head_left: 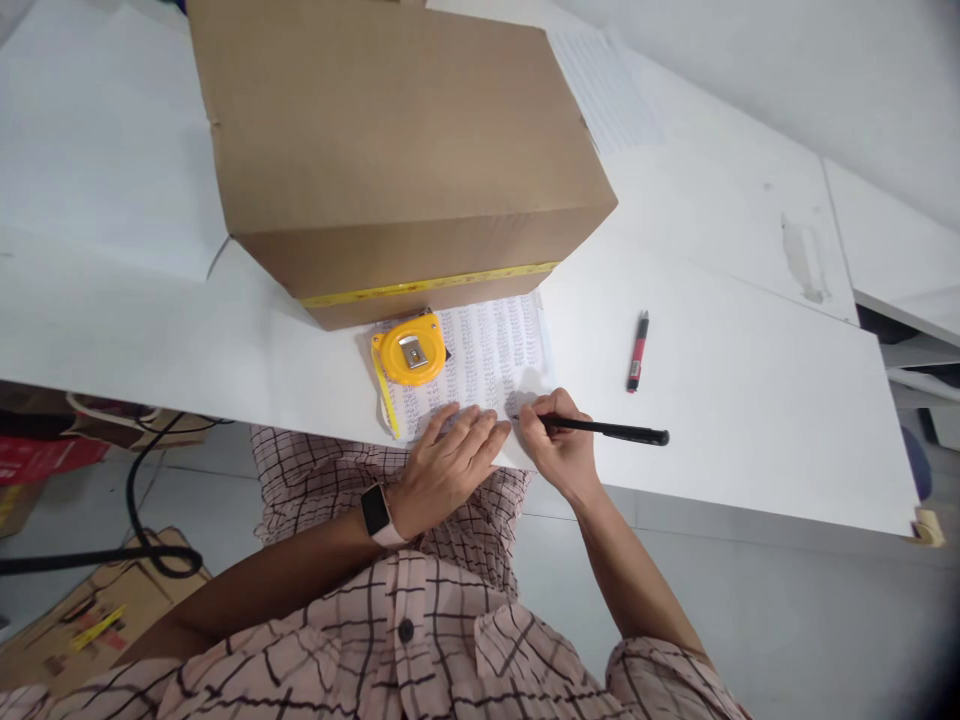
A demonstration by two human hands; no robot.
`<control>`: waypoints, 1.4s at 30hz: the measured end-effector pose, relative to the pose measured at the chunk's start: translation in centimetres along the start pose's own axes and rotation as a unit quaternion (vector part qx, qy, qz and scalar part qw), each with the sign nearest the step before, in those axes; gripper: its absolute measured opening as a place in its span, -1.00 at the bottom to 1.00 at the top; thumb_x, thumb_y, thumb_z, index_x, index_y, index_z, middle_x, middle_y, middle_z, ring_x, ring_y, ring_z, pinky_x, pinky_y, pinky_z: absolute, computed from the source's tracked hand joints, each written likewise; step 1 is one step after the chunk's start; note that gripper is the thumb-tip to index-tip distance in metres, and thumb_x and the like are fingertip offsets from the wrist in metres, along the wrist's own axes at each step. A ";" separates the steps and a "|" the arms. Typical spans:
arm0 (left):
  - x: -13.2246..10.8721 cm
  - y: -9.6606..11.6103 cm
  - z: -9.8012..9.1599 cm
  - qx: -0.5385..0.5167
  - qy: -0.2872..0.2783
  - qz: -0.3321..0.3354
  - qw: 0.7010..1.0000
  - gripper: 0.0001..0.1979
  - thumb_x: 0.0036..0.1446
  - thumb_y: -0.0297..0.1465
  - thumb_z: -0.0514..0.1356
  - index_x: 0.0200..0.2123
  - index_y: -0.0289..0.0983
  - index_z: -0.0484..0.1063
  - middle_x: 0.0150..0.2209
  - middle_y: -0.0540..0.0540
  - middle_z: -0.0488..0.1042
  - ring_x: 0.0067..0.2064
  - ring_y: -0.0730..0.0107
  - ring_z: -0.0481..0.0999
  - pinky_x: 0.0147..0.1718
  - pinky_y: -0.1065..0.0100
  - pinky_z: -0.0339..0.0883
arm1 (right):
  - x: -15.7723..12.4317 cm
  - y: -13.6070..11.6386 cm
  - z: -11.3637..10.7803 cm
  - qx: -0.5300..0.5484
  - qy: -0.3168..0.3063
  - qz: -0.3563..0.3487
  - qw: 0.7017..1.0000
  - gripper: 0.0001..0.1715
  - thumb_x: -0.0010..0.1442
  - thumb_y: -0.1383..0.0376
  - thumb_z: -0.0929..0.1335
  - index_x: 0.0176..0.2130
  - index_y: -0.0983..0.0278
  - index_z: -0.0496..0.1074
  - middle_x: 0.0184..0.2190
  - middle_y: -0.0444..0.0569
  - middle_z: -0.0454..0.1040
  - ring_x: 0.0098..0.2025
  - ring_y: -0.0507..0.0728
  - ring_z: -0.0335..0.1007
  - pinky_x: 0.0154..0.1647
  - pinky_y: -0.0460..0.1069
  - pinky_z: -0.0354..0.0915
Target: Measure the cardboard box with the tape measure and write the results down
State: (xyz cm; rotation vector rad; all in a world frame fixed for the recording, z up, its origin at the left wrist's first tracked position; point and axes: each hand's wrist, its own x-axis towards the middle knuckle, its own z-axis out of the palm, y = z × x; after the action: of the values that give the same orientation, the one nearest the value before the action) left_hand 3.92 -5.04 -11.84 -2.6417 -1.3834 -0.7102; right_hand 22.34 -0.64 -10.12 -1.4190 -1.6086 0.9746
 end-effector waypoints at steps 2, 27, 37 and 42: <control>-0.1 0.0 0.0 0.001 -0.002 0.001 1.000 -0.61 0.37 -0.30 0.16 0.18 -0.33 0.41 0.13 -0.15 0.54 0.14 0.17 0.47 0.24 0.05 0.25 | 0.0 -0.1 0.0 0.000 0.000 -0.002 1.000 -0.70 0.30 0.25 0.36 -0.42 0.18 0.18 -0.57 -0.25 0.23 -0.55 -0.03 0.06 -0.53 -0.04 0.06; 0.0 0.0 -0.1 -0.003 -0.009 -0.002 1.000 -0.59 0.37 -0.26 0.17 0.19 -0.31 0.41 0.14 -0.16 0.53 0.15 0.18 0.47 0.25 0.06 0.26 | 0.1 -0.1 -0.1 0.013 0.018 0.023 0.999 -0.70 0.28 0.26 0.36 -0.43 0.18 0.18 -0.58 -0.25 0.18 -0.56 -0.03 0.02 -0.56 -0.06 0.02; -0.2 0.0 -0.1 -0.010 -0.021 -0.005 1.000 -0.56 0.34 -0.27 0.20 0.22 -0.29 0.38 0.16 -0.18 0.50 0.17 0.15 0.46 0.27 0.05 0.24 | 0.1 0.0 0.0 0.007 0.027 0.022 0.999 -0.68 0.25 0.25 0.39 -0.44 0.18 0.19 -0.59 -0.25 0.18 -0.56 -0.03 0.02 -0.55 -0.06 0.02; -0.2 0.0 0.0 -0.006 -0.021 -0.005 1.000 -0.59 0.36 -0.27 0.18 0.21 -0.28 0.39 0.17 -0.16 0.51 0.17 0.17 0.46 0.27 0.05 0.24 | 0.2 0.2 0.0 0.011 0.036 0.019 0.999 -0.68 0.27 0.23 0.37 -0.44 0.18 0.18 -0.58 -0.25 0.19 -0.56 -0.03 0.03 -0.55 -0.06 0.02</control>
State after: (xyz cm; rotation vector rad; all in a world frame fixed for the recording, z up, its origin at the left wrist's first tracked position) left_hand 3.84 -5.22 -11.90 -2.6745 -1.4094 -0.6701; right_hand 22.42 -0.46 -10.26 -1.4586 -1.5184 0.9498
